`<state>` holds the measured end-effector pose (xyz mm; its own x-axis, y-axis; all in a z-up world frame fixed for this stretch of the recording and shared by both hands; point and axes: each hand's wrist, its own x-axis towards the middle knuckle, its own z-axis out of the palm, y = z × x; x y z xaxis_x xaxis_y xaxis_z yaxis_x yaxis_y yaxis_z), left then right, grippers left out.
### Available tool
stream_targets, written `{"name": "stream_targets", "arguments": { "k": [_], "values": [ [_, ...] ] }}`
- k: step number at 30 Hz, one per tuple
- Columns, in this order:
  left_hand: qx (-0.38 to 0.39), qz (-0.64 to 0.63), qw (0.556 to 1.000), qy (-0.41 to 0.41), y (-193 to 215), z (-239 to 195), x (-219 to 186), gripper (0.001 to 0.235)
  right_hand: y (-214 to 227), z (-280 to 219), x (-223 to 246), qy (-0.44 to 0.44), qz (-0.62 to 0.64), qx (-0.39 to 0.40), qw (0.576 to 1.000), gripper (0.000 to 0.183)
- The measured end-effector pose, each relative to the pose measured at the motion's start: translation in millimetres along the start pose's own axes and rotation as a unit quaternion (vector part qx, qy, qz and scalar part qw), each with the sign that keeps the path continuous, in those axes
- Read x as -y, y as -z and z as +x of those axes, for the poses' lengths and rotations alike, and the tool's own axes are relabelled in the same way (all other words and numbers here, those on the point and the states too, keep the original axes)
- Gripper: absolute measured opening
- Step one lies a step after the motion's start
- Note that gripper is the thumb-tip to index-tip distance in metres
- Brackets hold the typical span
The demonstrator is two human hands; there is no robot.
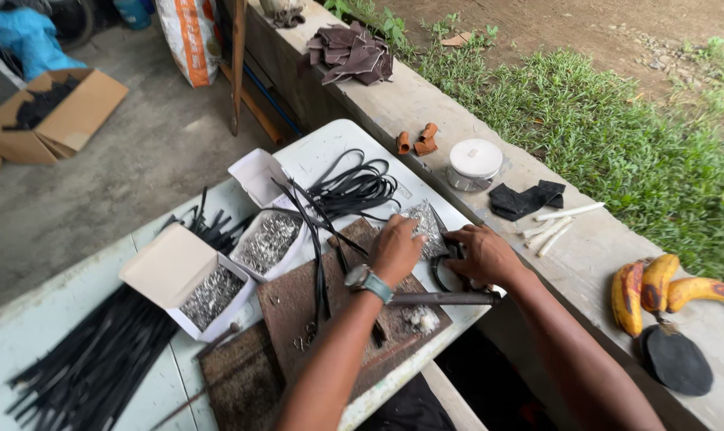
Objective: The person assembles cable assemblies by inserting metal eyelets into the ends of black rubber strips, then uses a hammer to secure the eyelets. The person repeats this process for multiple strips, placing finished assemblies on the table.
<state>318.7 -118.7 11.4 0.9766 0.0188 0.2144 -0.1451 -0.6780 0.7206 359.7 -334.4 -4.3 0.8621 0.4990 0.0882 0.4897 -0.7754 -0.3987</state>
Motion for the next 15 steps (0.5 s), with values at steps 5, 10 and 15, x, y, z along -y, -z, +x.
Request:
{"name": "stream_targets", "arguments": {
  "k": [5,10,15],
  "values": [
    [-0.052,-0.040,0.995,-0.070,73.9,-81.1,7.8,0.027,-2.5,-36.6,-33.5,-0.111,0.100,-0.121,0.981,0.045],
    [-0.062,-0.014,0.998,0.020,116.9,-169.1,35.2,0.023,-37.7,-101.9,-59.7,-0.341,0.053,-0.008,0.938,0.066],
    [-0.031,-0.011,0.997,-0.071,81.1,-206.1,26.1,0.028,-85.8,-101.4,-73.9,-0.460,0.567,-0.018,0.683,0.062]
  ]
}}
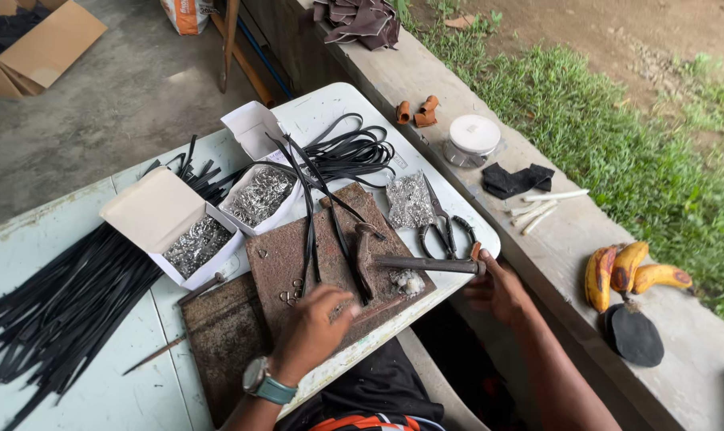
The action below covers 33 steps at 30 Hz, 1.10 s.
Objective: The person assembles cable assemblies by inserting metal eyelets into the ends of black rubber strips, then uses a hammer to secure the eyelets. The person repeats this process for multiple strips, placing finished assemblies on the table.
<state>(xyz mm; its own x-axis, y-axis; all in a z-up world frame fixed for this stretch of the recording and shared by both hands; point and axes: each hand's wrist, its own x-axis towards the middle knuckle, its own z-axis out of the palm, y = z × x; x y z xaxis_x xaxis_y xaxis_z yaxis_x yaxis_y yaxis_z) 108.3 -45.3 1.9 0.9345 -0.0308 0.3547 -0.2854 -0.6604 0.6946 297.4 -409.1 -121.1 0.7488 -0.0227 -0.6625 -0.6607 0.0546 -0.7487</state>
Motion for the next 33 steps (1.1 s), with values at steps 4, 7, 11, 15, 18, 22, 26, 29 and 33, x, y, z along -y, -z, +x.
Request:
{"name": "stream_targets", "arguments": {
  "k": [4,7,11,15,18,22,26,29,33],
  "values": [
    [0.106,0.010,0.994,0.021,-25.6,-15.4,-15.8,0.061,-2.3,23.5,-2.9,0.098,0.147,0.138,0.975,0.045],
    [0.093,0.092,0.990,-0.060,-32.9,-27.4,-19.2,0.075,8.6,26.2,-3.8,0.082,0.099,0.101,0.987,0.043],
    [0.081,0.126,0.985,-0.089,-39.7,-37.1,-18.5,0.073,13.3,18.2,-2.3,0.081,0.097,0.098,0.987,0.041],
    [0.122,0.078,0.988,-0.056,-41.4,-44.4,-20.7,0.069,21.8,6.2,-5.1,0.074,0.106,0.098,0.987,0.042],
    [0.140,0.070,0.986,-0.061,-39.4,-51.6,-25.1,0.068,31.3,-6.2,-18.7,0.069,0.108,0.083,0.988,0.042],
    [0.116,0.066,0.987,-0.089,-31.4,-51.5,-31.3,0.066,30.4,-14.1,-16.5,0.081,0.111,0.076,0.988,0.041],
    [0.141,0.080,0.984,-0.071,-33.1,-50.1,-38.5,0.071,41.3,-31.0,-6.6,0.106,-0.124,0.008,0.987,0.055],
    [0.097,0.064,0.989,-0.097,-27.3,-48.6,-43.2,0.068,33.1,-61.0,17.3,0.197,-0.454,-0.132,0.859,0.062],
    [0.048,-0.008,0.997,-0.054,-12.0,-56.3,-40.2,0.046,5.7,-111.3,50.1,0.338,-0.599,-0.227,0.689,0.044]
  ]
}}
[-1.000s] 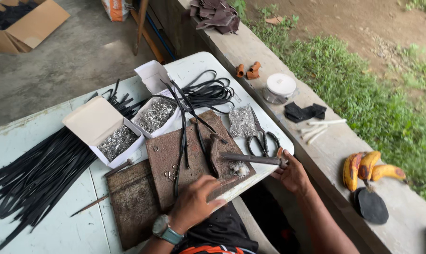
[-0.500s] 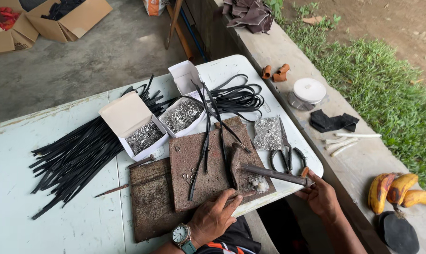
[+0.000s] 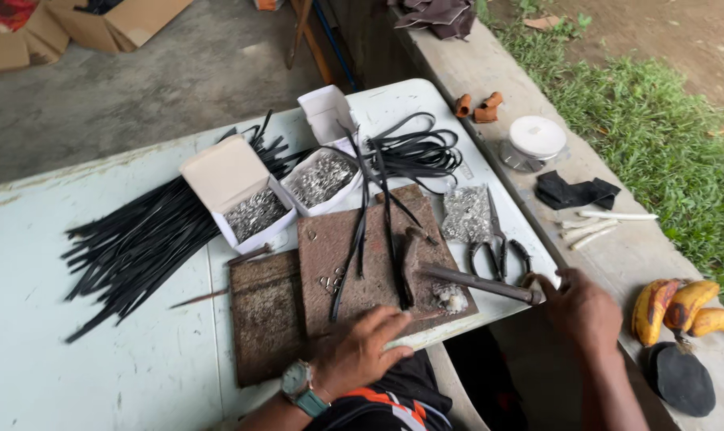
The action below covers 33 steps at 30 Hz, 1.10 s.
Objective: The person assembles cable assemblies by inserting metal eyelets into the ends of black rubber strips, then uses a hammer to secure the eyelets. The person repeats this process for multiple strips, placing finished assemblies on the table.
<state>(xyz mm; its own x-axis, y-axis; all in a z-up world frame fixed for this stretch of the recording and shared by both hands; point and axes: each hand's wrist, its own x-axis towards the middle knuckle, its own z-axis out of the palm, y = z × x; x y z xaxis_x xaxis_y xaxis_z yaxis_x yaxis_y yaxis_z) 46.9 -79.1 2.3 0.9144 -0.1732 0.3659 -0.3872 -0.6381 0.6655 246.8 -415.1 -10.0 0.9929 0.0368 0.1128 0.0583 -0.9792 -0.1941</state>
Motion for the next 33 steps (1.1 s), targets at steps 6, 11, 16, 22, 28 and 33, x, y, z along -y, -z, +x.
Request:
{"name": "stream_targets", "arguments": {
  "k": [6,11,16,22,28,33],
  "values": [
    [-0.119,0.087,0.987,0.065,50.3,-6.0,40.6,0.022,9.4,82.9,90.0,0.274,0.080,-0.071,0.956,0.014],
    [-0.138,0.123,0.970,0.160,111.3,-23.4,51.3,0.017,-16.1,143.0,152.1,0.262,-0.056,0.078,0.960,0.017],
    [0.021,0.036,0.941,0.336,95.2,-7.6,47.7,0.019,-35.7,154.2,154.5,0.217,-0.050,0.121,0.967,0.029],
    [0.026,0.082,0.956,0.281,71.2,11.3,50.3,0.026,-42.0,164.2,141.3,0.208,-0.080,0.137,0.965,0.020],
    [0.020,0.020,0.958,0.284,69.1,10.5,63.4,0.019,-27.6,159.0,146.9,0.219,-0.163,0.207,0.940,0.024],
    [0.046,-0.079,0.940,0.329,73.0,8.0,77.4,0.020,-13.2,138.2,153.3,0.232,-0.123,0.175,0.949,0.025]
  ]
}}
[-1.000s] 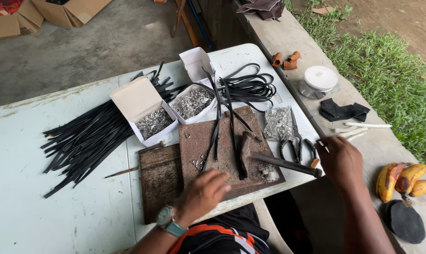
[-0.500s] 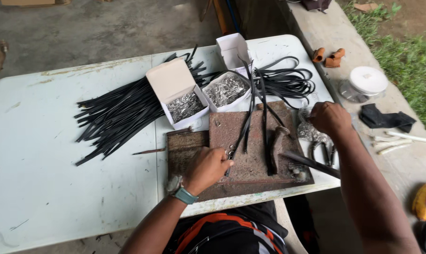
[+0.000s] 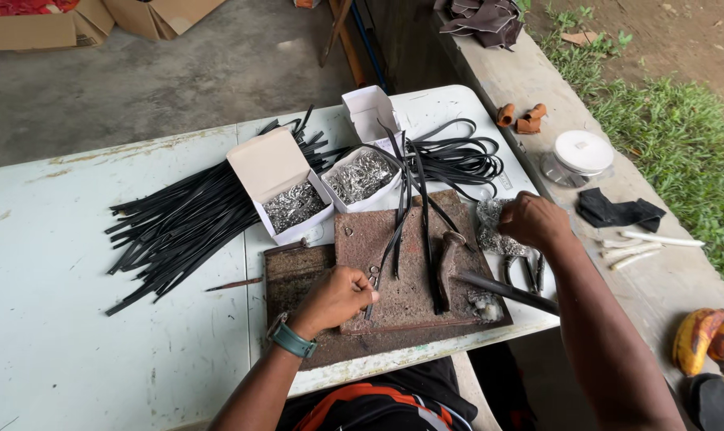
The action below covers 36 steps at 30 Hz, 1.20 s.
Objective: The person assembles cable assemblies by inserting metal eyelets into the ends of black rubber strips, then uses a hammer to secure the eyelets. The person repeats this process for multiple strips, placing finished assemblies on the table.
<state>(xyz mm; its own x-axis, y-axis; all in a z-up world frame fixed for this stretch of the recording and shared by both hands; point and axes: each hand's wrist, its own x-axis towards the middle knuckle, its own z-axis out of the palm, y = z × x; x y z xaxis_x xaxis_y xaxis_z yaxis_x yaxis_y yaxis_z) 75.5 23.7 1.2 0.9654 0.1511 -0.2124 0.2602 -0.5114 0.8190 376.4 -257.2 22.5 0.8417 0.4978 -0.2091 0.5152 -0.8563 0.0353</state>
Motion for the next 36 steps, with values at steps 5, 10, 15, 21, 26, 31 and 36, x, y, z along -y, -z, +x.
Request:
{"name": "stream_targets", "arguments": {
  "k": [5,10,15,21,26,31,36],
  "values": [
    [0.031,-0.222,0.974,-0.027,-4.2,10.3,7.7,0.014,-12.8,3.6,2.5,0.021,-0.012,0.001,1.000,0.021],
    [0.019,-0.199,0.977,-0.072,-2.8,5.1,1.5,0.031,-23.6,10.1,-17.1,0.061,0.027,-0.047,0.997,0.017],
    [0.024,-0.145,0.988,-0.042,5.5,-5.1,-13.4,0.048,-29.4,13.3,-28.7,0.052,0.085,-0.021,0.995,0.018],
    [0.010,-0.142,0.986,-0.086,-3.0,-3.8,1.0,0.028,-13.2,3.6,-16.3,0.027,0.102,-0.038,0.994,0.018],
    [0.045,-0.313,0.947,-0.058,-17.9,8.2,19.9,0.022,4.6,-29.1,-4.0,0.080,0.142,-0.191,0.968,0.019],
    [0.093,-0.453,0.884,-0.070,-25.3,14.6,25.3,0.021,21.6,-39.3,19.5,0.062,0.150,-0.211,0.964,0.015],
    [0.088,-0.458,0.882,-0.069,-29.9,15.7,22.3,0.022,35.6,-83.4,59.5,0.194,0.397,-0.170,0.881,0.010]
  ]
}}
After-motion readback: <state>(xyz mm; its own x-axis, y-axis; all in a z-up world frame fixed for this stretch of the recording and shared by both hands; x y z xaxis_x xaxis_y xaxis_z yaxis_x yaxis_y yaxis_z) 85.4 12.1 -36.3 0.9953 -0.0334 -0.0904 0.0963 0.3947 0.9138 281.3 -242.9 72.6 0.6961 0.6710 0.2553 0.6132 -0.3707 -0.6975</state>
